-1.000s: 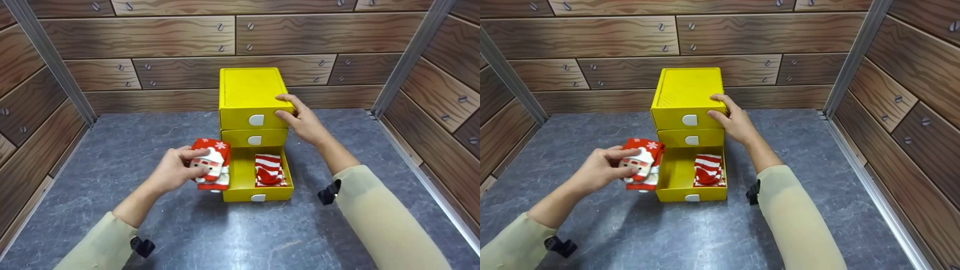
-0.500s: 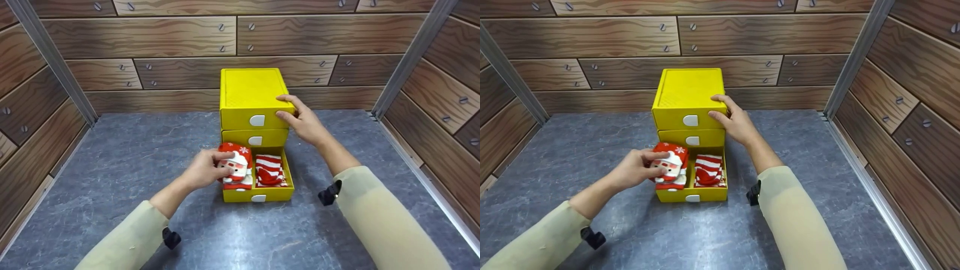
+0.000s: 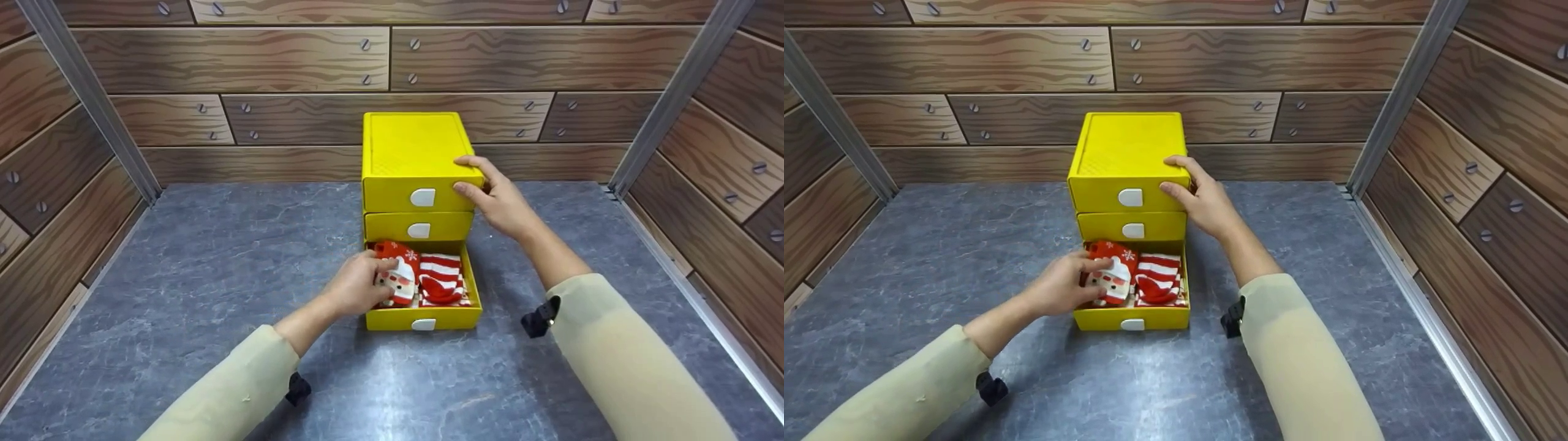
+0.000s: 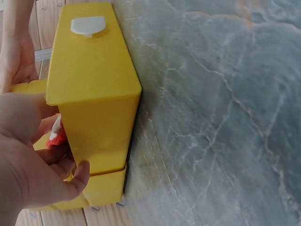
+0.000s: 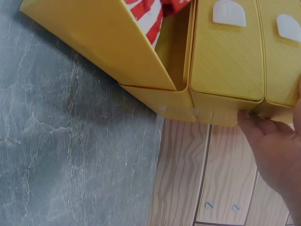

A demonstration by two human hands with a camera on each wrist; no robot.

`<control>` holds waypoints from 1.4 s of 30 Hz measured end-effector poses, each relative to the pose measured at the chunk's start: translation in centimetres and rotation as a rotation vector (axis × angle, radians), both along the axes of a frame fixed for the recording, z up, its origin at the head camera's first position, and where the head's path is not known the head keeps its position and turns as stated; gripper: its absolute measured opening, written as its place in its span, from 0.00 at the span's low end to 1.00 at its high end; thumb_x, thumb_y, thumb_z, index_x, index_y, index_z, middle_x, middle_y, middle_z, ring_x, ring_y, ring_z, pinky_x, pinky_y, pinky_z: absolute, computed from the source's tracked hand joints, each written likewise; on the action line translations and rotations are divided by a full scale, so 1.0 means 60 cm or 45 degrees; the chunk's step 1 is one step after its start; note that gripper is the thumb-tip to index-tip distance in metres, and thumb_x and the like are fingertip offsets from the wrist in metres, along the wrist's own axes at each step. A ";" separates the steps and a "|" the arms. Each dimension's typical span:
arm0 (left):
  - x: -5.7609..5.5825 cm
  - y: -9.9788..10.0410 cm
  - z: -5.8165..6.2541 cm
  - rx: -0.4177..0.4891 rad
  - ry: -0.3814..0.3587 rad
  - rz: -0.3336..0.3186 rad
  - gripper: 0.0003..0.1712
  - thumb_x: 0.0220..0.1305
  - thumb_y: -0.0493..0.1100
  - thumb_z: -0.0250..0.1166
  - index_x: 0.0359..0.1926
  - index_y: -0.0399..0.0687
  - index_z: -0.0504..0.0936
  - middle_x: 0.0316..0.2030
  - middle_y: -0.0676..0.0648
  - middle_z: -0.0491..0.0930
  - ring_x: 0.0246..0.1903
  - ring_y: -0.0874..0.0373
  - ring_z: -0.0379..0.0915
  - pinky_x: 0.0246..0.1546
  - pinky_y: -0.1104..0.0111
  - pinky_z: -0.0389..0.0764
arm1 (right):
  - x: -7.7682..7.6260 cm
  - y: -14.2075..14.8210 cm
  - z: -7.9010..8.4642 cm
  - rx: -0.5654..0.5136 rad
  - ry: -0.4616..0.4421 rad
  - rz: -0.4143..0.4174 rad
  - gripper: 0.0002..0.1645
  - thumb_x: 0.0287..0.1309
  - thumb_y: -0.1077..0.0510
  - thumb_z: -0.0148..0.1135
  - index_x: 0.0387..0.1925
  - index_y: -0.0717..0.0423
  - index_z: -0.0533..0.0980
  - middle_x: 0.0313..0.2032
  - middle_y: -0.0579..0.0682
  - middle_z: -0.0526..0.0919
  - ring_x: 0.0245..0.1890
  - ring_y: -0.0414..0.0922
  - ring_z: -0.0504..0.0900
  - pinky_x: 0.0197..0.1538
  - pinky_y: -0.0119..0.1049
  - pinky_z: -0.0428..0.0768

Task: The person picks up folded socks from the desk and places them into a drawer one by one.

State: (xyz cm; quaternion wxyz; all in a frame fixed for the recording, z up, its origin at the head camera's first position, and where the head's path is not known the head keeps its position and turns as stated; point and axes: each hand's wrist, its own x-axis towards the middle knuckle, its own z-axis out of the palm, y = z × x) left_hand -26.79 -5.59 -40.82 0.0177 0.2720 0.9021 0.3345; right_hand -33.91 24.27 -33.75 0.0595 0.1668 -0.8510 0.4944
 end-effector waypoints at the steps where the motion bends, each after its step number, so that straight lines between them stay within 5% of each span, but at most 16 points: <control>1: 0.000 0.000 -0.002 -0.020 0.014 -0.010 0.30 0.62 0.34 0.71 0.67 0.40 0.82 0.54 0.38 0.81 0.48 0.44 0.73 0.54 0.51 0.74 | 0.000 0.000 0.000 0.004 0.003 -0.001 0.31 0.78 0.44 0.60 0.76 0.39 0.67 0.59 0.60 0.77 0.51 0.52 0.78 0.53 0.43 0.77; 10: -0.002 0.000 -0.012 -0.095 0.097 -0.078 0.19 0.65 0.35 0.68 0.57 0.46 0.90 0.25 0.51 0.82 0.58 0.39 0.69 0.55 0.40 0.64 | 0.000 0.001 0.001 0.003 -0.007 -0.011 0.31 0.78 0.44 0.60 0.76 0.38 0.67 0.61 0.60 0.76 0.53 0.53 0.78 0.55 0.45 0.78; 19: 0.006 -0.011 0.007 -0.067 0.049 -0.078 0.20 0.70 0.40 0.69 0.61 0.48 0.88 0.17 0.52 0.78 0.71 0.31 0.63 0.67 0.33 0.57 | 0.007 -0.002 0.005 0.018 -0.016 -0.014 0.32 0.77 0.44 0.61 0.77 0.36 0.66 0.61 0.60 0.76 0.52 0.53 0.77 0.53 0.45 0.76; 22: 0.008 -0.017 0.016 -0.072 0.033 -0.029 0.20 0.71 0.41 0.70 0.62 0.47 0.88 0.25 0.47 0.85 0.71 0.32 0.64 0.69 0.34 0.58 | 0.008 -0.001 0.005 0.029 -0.018 -0.021 0.33 0.77 0.43 0.61 0.77 0.36 0.65 0.61 0.60 0.76 0.52 0.53 0.77 0.53 0.45 0.76; 27: 0.020 -0.034 0.032 -0.024 0.029 0.067 0.20 0.70 0.42 0.72 0.62 0.47 0.88 0.53 0.46 0.89 0.67 0.38 0.70 0.69 0.39 0.64 | 0.007 0.000 0.003 0.022 -0.019 -0.018 0.32 0.77 0.44 0.61 0.77 0.36 0.65 0.62 0.60 0.75 0.53 0.53 0.77 0.54 0.46 0.76; 30: 0.037 -0.045 0.043 0.062 0.026 0.064 0.20 0.70 0.42 0.72 0.62 0.46 0.88 0.56 0.45 0.87 0.42 0.49 0.80 0.55 0.51 0.78 | 0.005 -0.001 0.002 0.017 -0.020 -0.016 0.32 0.78 0.44 0.60 0.77 0.37 0.66 0.62 0.60 0.75 0.53 0.53 0.77 0.54 0.46 0.76; 33: 0.058 -0.051 0.051 0.164 0.005 0.031 0.21 0.71 0.41 0.72 0.63 0.46 0.87 0.58 0.45 0.87 0.19 0.59 0.65 0.33 0.64 0.77 | 0.003 -0.002 0.001 0.025 -0.023 -0.019 0.31 0.78 0.45 0.59 0.77 0.38 0.65 0.63 0.60 0.74 0.53 0.53 0.77 0.54 0.46 0.76; 36: 0.082 -0.049 0.055 0.239 -0.008 -0.025 0.20 0.71 0.39 0.72 0.62 0.47 0.88 0.55 0.47 0.88 0.20 0.63 0.65 0.24 0.70 0.71 | 0.001 -0.002 0.000 0.033 -0.026 -0.022 0.31 0.79 0.47 0.58 0.78 0.41 0.64 0.64 0.62 0.73 0.54 0.55 0.76 0.55 0.46 0.76; 42: 0.120 -0.031 0.039 0.319 -0.093 -0.160 0.20 0.69 0.38 0.73 0.60 0.47 0.88 0.47 0.49 0.90 0.39 0.60 0.82 0.34 0.70 0.82 | 0.001 -0.001 0.001 0.034 -0.018 -0.016 0.32 0.80 0.46 0.58 0.79 0.41 0.64 0.64 0.62 0.72 0.55 0.54 0.75 0.54 0.45 0.76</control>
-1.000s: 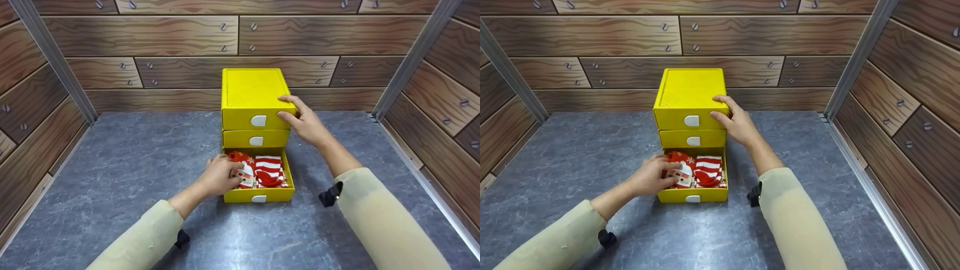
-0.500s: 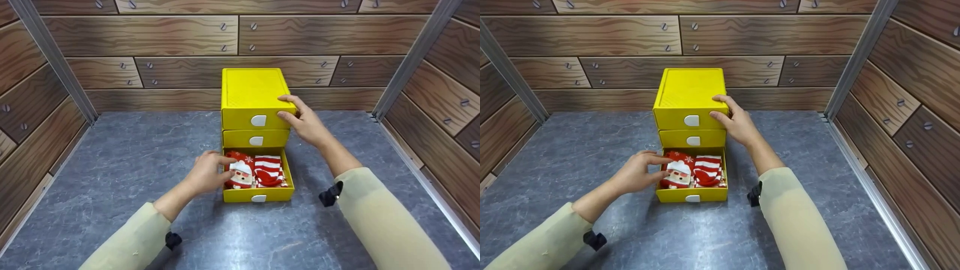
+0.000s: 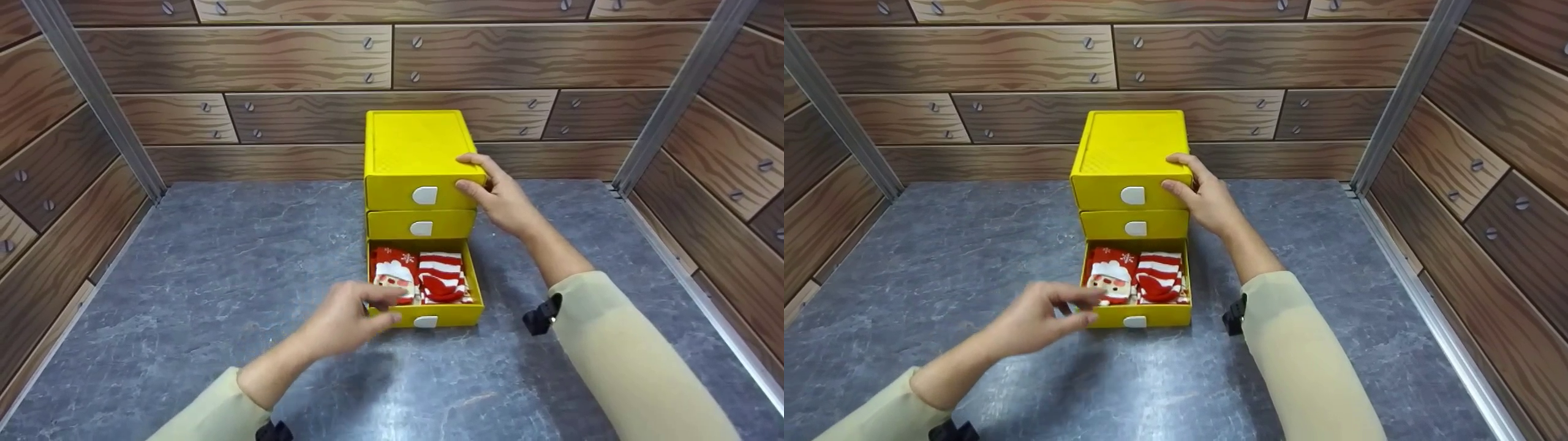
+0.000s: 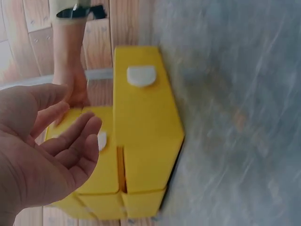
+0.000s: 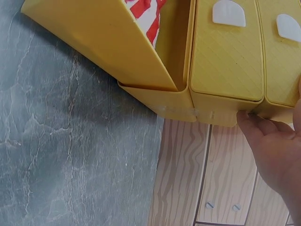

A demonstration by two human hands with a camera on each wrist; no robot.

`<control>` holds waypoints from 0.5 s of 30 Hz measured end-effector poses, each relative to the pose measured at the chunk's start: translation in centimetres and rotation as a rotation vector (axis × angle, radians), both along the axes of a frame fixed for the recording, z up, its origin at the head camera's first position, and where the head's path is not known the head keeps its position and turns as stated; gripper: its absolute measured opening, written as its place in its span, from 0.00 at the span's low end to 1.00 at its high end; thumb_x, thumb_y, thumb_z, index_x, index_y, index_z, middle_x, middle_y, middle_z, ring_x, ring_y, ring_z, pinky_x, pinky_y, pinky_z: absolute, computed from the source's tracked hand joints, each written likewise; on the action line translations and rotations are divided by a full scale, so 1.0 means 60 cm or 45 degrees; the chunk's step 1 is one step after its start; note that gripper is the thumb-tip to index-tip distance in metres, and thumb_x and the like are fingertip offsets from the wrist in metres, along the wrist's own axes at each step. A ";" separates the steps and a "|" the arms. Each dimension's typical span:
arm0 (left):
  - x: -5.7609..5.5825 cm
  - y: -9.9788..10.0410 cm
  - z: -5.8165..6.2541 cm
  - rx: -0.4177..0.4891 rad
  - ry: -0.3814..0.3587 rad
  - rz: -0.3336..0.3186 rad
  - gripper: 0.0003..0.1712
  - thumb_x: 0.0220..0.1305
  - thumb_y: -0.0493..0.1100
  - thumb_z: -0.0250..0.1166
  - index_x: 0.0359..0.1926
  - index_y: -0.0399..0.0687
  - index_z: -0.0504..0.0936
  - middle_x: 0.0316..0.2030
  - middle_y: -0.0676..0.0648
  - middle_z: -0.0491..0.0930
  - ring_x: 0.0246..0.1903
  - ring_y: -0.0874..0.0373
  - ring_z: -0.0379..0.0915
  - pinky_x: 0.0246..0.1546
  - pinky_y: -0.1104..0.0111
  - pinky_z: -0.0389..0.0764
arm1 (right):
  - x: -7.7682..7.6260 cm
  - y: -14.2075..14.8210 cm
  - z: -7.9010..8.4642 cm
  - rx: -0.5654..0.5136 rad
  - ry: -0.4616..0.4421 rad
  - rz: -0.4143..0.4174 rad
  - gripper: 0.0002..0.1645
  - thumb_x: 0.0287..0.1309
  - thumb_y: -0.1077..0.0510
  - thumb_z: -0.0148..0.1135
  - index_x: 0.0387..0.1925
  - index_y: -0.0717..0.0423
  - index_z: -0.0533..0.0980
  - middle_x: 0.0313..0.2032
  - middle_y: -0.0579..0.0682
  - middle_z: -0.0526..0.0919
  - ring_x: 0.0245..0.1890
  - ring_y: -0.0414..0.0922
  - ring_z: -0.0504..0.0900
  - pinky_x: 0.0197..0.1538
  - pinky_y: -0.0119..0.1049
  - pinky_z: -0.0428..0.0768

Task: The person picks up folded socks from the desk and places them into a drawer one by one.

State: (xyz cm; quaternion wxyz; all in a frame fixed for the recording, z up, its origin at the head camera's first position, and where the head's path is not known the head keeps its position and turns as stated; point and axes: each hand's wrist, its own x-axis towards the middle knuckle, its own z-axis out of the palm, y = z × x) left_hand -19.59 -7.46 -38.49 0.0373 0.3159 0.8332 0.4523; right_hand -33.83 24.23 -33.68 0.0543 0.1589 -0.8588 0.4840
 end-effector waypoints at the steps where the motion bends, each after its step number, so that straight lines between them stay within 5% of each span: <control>1: 0.004 0.004 -0.005 0.009 -0.021 -0.020 0.20 0.69 0.38 0.73 0.61 0.46 0.88 0.47 0.47 0.90 0.40 0.60 0.83 0.37 0.70 0.84 | 0.000 0.001 -0.001 0.001 0.003 0.000 0.32 0.79 0.45 0.58 0.78 0.40 0.64 0.64 0.61 0.73 0.54 0.54 0.75 0.54 0.44 0.76; 8: 0.014 0.025 -0.040 0.003 -0.185 -0.092 0.21 0.70 0.39 0.72 0.62 0.43 0.87 0.48 0.44 0.90 0.42 0.60 0.85 0.43 0.70 0.85 | -0.002 0.000 -0.003 -0.012 0.021 0.019 0.31 0.78 0.43 0.59 0.76 0.38 0.66 0.59 0.60 0.76 0.50 0.52 0.77 0.51 0.44 0.77; 15: 0.007 0.041 -0.065 -0.030 -0.167 -0.053 0.23 0.68 0.37 0.73 0.63 0.43 0.86 0.53 0.42 0.88 0.51 0.48 0.87 0.56 0.55 0.85 | 0.000 0.001 -0.001 -0.011 0.011 0.006 0.31 0.79 0.44 0.59 0.77 0.38 0.65 0.59 0.61 0.75 0.51 0.52 0.76 0.51 0.44 0.76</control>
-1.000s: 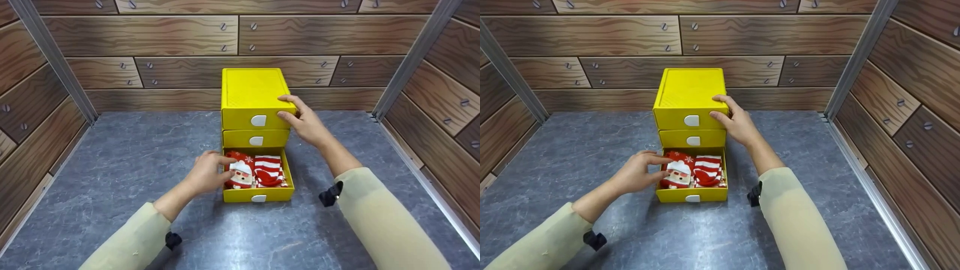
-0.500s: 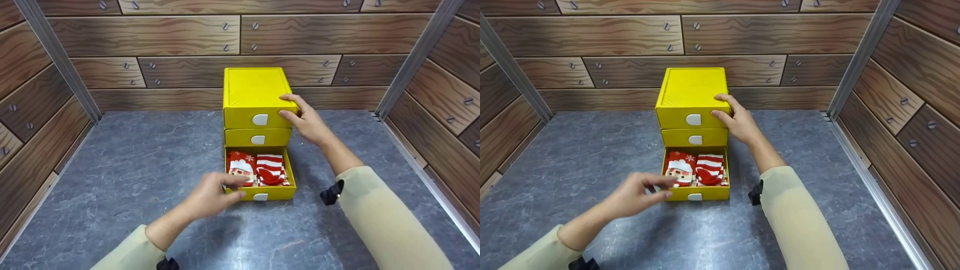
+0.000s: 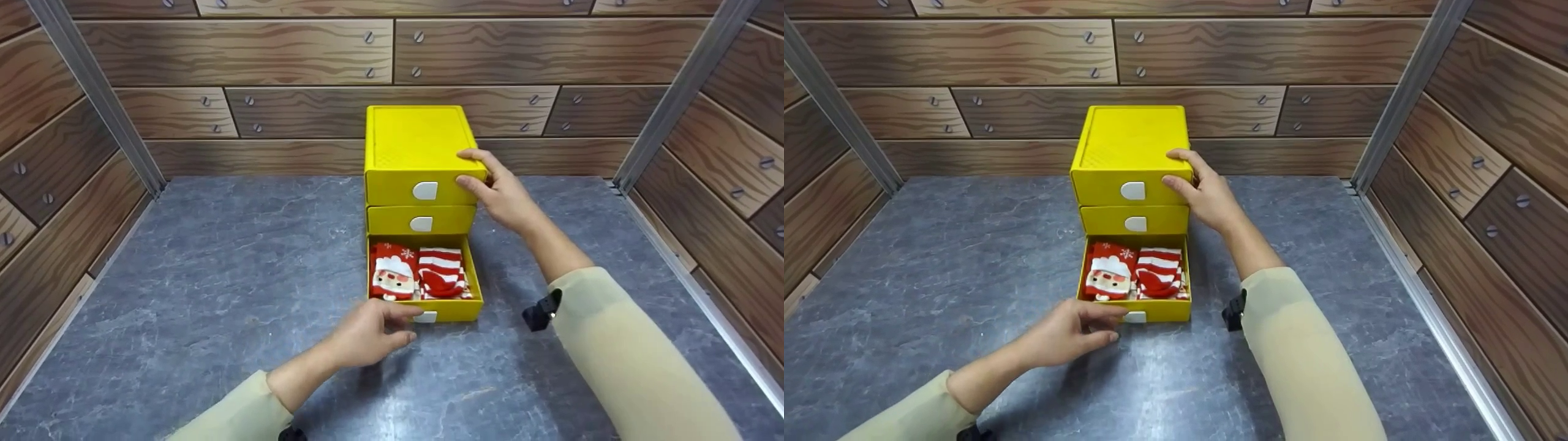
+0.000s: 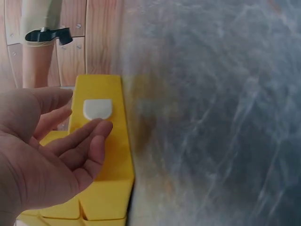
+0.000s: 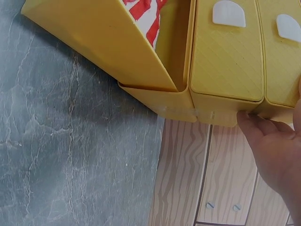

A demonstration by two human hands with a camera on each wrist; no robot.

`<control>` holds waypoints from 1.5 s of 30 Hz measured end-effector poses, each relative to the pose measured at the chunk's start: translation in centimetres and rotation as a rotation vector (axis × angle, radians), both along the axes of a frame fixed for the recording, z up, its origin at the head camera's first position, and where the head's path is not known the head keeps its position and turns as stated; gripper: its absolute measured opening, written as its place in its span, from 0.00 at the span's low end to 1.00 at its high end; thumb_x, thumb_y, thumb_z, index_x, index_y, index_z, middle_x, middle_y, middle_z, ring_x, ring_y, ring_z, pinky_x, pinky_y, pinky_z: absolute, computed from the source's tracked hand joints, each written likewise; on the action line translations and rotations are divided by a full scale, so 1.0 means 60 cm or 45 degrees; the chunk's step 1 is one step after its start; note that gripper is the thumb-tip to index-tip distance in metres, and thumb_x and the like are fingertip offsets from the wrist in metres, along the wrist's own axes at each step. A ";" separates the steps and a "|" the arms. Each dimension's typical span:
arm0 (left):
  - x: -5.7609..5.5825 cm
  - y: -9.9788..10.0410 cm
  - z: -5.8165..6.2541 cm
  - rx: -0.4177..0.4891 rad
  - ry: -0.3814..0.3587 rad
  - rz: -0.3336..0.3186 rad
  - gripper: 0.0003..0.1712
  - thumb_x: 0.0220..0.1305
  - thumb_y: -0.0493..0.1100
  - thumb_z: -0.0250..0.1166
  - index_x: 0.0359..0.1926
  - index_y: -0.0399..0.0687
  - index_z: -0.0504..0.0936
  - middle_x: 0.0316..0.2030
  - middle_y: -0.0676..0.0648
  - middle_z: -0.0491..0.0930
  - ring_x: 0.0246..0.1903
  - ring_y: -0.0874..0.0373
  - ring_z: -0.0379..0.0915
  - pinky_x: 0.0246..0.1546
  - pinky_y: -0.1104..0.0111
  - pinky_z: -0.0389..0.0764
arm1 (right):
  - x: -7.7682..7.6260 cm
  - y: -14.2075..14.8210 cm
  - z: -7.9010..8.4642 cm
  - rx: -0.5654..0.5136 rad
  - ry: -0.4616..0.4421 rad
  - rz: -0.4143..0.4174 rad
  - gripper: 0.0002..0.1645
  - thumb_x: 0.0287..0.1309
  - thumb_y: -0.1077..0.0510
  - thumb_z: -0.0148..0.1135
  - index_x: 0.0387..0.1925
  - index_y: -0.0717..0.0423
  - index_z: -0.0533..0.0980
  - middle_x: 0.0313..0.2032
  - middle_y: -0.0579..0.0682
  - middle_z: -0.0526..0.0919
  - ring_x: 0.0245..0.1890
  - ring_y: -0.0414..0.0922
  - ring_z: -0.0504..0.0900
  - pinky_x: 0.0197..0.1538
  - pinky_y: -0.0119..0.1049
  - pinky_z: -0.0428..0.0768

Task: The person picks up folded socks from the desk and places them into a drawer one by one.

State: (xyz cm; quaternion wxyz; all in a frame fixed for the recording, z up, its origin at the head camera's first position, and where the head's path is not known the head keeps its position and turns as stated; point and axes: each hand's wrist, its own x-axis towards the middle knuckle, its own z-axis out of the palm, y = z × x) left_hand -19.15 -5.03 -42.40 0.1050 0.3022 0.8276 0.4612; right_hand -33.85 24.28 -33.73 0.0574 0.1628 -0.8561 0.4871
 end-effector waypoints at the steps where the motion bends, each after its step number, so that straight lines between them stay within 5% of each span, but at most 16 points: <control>1: -0.001 0.002 -0.003 -0.002 0.006 0.011 0.23 0.68 0.37 0.73 0.63 0.44 0.86 0.53 0.42 0.89 0.50 0.49 0.87 0.55 0.55 0.85 | 0.000 0.000 0.001 -0.003 -0.001 -0.003 0.31 0.79 0.45 0.59 0.77 0.38 0.65 0.59 0.61 0.75 0.51 0.52 0.76 0.51 0.43 0.76; 9: -0.011 0.017 -0.021 -0.004 0.025 0.091 0.21 0.68 0.37 0.73 0.62 0.44 0.87 0.50 0.46 0.90 0.42 0.62 0.84 0.48 0.65 0.85 | 0.035 -0.018 0.034 -0.011 -0.010 0.009 0.29 0.81 0.52 0.57 0.77 0.49 0.66 0.59 0.65 0.75 0.50 0.53 0.76 0.52 0.43 0.77; 12: -0.014 0.022 -0.025 0.001 0.032 0.111 0.20 0.68 0.38 0.73 0.60 0.45 0.89 0.52 0.47 0.89 0.46 0.61 0.84 0.50 0.64 0.84 | 0.045 -0.022 0.041 -0.005 -0.004 0.017 0.30 0.81 0.50 0.57 0.77 0.49 0.65 0.61 0.65 0.75 0.52 0.53 0.76 0.51 0.41 0.76; 16: -0.020 0.031 -0.032 0.028 0.057 0.147 0.18 0.68 0.37 0.73 0.58 0.45 0.90 0.53 0.47 0.89 0.53 0.56 0.84 0.55 0.63 0.83 | 0.027 -0.014 0.024 -0.008 -0.008 0.008 0.30 0.80 0.49 0.57 0.77 0.45 0.65 0.62 0.64 0.74 0.53 0.54 0.76 0.52 0.41 0.76; 26: -0.049 0.045 -0.036 0.063 0.094 0.263 0.14 0.66 0.33 0.73 0.52 0.44 0.92 0.48 0.46 0.90 0.43 0.57 0.86 0.49 0.64 0.85 | -0.001 0.000 -0.001 -0.001 0.001 -0.006 0.32 0.78 0.44 0.60 0.77 0.37 0.65 0.63 0.61 0.74 0.54 0.53 0.77 0.54 0.45 0.77; 35: -0.072 0.049 -0.031 0.066 0.125 0.306 0.11 0.66 0.33 0.73 0.48 0.44 0.94 0.44 0.47 0.91 0.44 0.58 0.85 0.47 0.66 0.84 | 0.005 -0.006 0.005 -0.008 -0.013 -0.016 0.30 0.79 0.48 0.58 0.77 0.41 0.65 0.64 0.63 0.74 0.56 0.55 0.77 0.57 0.48 0.77; 41: -0.083 0.051 -0.030 0.073 0.124 0.339 0.09 0.66 0.32 0.74 0.45 0.45 0.95 0.43 0.47 0.91 0.44 0.58 0.85 0.45 0.68 0.84 | 0.036 -0.022 0.033 -0.010 -0.030 -0.004 0.30 0.80 0.49 0.57 0.77 0.47 0.65 0.64 0.66 0.73 0.56 0.56 0.77 0.57 0.48 0.77; 45: -0.089 0.051 -0.028 0.093 0.093 0.348 0.09 0.67 0.31 0.73 0.44 0.44 0.95 0.42 0.46 0.91 0.36 0.62 0.84 0.36 0.71 0.83 | 0.046 -0.024 0.040 -0.007 -0.028 -0.005 0.30 0.80 0.49 0.57 0.77 0.47 0.65 0.64 0.66 0.74 0.55 0.56 0.77 0.57 0.49 0.77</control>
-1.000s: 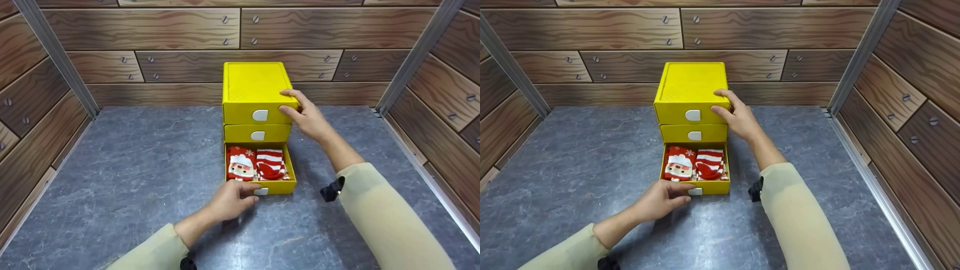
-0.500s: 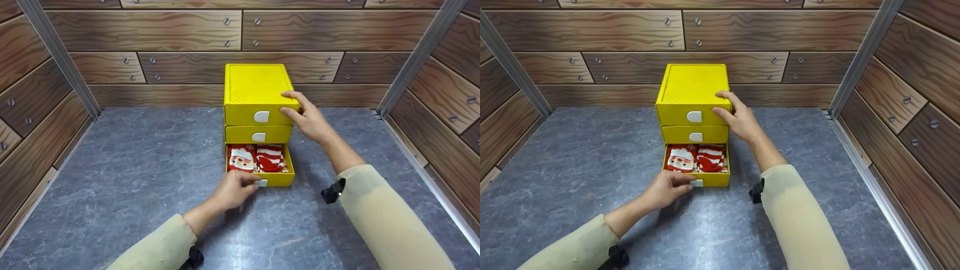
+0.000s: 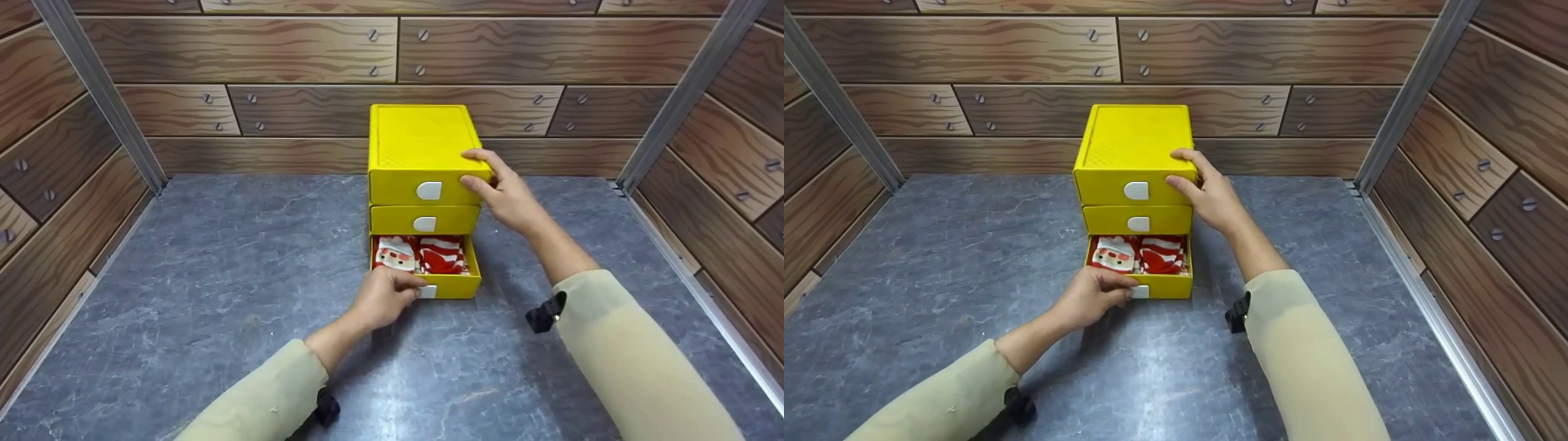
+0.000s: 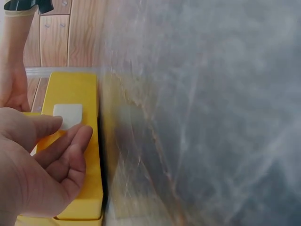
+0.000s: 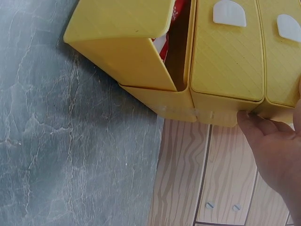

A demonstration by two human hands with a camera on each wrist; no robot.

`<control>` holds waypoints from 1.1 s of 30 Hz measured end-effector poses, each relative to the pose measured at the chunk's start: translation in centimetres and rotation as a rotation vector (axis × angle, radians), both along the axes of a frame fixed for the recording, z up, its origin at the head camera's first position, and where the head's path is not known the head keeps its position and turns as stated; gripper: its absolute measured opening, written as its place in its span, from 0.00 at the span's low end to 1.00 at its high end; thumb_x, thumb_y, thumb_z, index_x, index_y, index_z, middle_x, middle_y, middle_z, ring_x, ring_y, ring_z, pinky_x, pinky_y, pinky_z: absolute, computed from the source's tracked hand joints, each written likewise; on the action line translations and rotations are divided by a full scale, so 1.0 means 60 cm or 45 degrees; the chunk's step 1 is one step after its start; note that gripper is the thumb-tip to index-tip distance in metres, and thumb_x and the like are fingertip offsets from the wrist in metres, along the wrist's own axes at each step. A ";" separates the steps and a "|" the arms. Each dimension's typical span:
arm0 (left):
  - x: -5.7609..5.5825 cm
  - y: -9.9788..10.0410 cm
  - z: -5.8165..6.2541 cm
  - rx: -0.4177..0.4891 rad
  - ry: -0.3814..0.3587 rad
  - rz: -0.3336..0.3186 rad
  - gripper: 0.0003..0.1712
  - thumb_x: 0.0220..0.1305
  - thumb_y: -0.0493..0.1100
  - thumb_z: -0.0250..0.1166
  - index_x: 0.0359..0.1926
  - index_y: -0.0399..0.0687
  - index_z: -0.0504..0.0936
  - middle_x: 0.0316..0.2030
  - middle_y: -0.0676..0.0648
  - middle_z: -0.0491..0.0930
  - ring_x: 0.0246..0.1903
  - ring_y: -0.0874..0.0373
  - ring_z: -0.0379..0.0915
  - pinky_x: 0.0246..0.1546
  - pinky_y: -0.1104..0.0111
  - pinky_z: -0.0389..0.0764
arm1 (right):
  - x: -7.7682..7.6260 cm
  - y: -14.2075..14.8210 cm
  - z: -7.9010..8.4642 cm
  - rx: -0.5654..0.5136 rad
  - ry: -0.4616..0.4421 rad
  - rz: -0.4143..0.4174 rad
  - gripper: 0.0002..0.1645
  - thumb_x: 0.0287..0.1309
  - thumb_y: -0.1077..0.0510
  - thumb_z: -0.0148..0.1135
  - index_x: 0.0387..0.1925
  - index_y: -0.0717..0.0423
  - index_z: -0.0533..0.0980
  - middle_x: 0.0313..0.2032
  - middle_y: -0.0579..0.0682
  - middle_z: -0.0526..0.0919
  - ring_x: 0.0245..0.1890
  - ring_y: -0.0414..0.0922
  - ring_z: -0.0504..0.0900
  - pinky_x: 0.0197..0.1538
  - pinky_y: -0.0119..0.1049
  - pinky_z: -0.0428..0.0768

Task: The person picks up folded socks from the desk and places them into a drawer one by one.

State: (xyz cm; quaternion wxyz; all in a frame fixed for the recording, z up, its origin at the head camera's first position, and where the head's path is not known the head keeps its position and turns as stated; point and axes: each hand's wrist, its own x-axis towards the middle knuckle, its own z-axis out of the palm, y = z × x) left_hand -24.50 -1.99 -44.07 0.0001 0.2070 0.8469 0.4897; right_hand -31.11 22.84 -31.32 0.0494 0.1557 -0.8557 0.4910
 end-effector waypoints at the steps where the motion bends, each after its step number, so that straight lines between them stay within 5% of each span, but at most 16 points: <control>1: -0.002 0.000 0.001 0.010 -0.007 0.002 0.09 0.67 0.31 0.73 0.44 0.44 0.95 0.42 0.46 0.91 0.33 0.63 0.83 0.33 0.72 0.83 | 0.000 0.000 0.000 0.001 0.002 -0.001 0.30 0.80 0.49 0.57 0.77 0.47 0.65 0.63 0.66 0.74 0.55 0.56 0.77 0.57 0.49 0.77; 12: -0.033 0.008 0.004 0.032 -0.039 0.075 0.09 0.67 0.30 0.72 0.43 0.43 0.95 0.42 0.46 0.91 0.26 0.62 0.84 0.29 0.73 0.83 | -0.044 0.024 -0.041 0.004 0.051 0.004 0.31 0.79 0.45 0.59 0.77 0.39 0.66 0.61 0.62 0.76 0.52 0.52 0.77 0.52 0.42 0.77; 33: -0.105 0.016 0.009 0.006 -0.011 0.157 0.08 0.69 0.33 0.71 0.45 0.45 0.95 0.37 0.49 0.91 0.31 0.61 0.83 0.33 0.71 0.82 | -0.038 0.020 -0.027 0.041 -0.009 -0.024 0.31 0.80 0.48 0.58 0.78 0.42 0.65 0.63 0.63 0.74 0.53 0.54 0.76 0.54 0.46 0.76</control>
